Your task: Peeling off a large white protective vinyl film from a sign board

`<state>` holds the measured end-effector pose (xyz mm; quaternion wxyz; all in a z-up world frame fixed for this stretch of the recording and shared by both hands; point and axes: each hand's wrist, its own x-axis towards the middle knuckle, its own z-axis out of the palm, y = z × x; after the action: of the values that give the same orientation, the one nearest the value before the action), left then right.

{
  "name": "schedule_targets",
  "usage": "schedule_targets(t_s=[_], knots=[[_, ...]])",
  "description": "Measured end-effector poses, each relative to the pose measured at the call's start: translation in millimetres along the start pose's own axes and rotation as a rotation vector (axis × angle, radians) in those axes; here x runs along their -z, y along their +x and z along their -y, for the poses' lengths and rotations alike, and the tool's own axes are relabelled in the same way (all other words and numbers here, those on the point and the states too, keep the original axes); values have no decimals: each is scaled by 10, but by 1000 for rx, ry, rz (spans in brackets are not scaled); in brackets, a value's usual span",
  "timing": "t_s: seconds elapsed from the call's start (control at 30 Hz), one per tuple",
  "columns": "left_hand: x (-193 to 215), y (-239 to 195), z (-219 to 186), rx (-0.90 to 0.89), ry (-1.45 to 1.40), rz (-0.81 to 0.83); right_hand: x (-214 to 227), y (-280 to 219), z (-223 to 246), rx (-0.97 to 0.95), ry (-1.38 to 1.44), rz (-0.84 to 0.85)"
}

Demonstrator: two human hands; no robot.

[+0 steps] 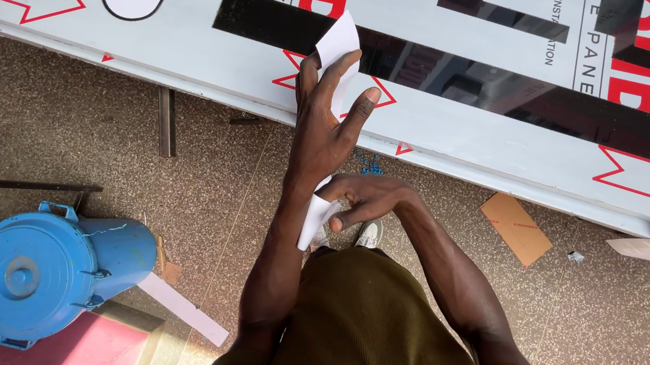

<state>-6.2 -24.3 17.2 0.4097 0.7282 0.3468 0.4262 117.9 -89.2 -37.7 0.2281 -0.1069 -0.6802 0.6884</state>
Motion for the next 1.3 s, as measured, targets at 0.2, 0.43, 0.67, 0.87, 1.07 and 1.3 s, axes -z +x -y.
schedule_targets(t_s=[0.2, 0.43, 0.67, 0.87, 1.07, 1.3], knots=[[-120, -94, 67, 14, -146, 79, -96, -182, -737, -9, -59, -132], [-158, -117, -67, 32, -137, 90, 190, -596, -1509, 14, -99, -217], [-104, -58, -51, 31, -119, 115, 116, -442, -1238, 83, -71, -224], [32, 35, -124, 14, -145, 70, -131, -557, -472, 6, -162, -680], [38, 118, -41, 13, -128, -3, -938, -330, -864, -195, -543, -825], [205, 54, -185, 34, -102, -72, -1081, 81, -1448, -127, -779, -917]])
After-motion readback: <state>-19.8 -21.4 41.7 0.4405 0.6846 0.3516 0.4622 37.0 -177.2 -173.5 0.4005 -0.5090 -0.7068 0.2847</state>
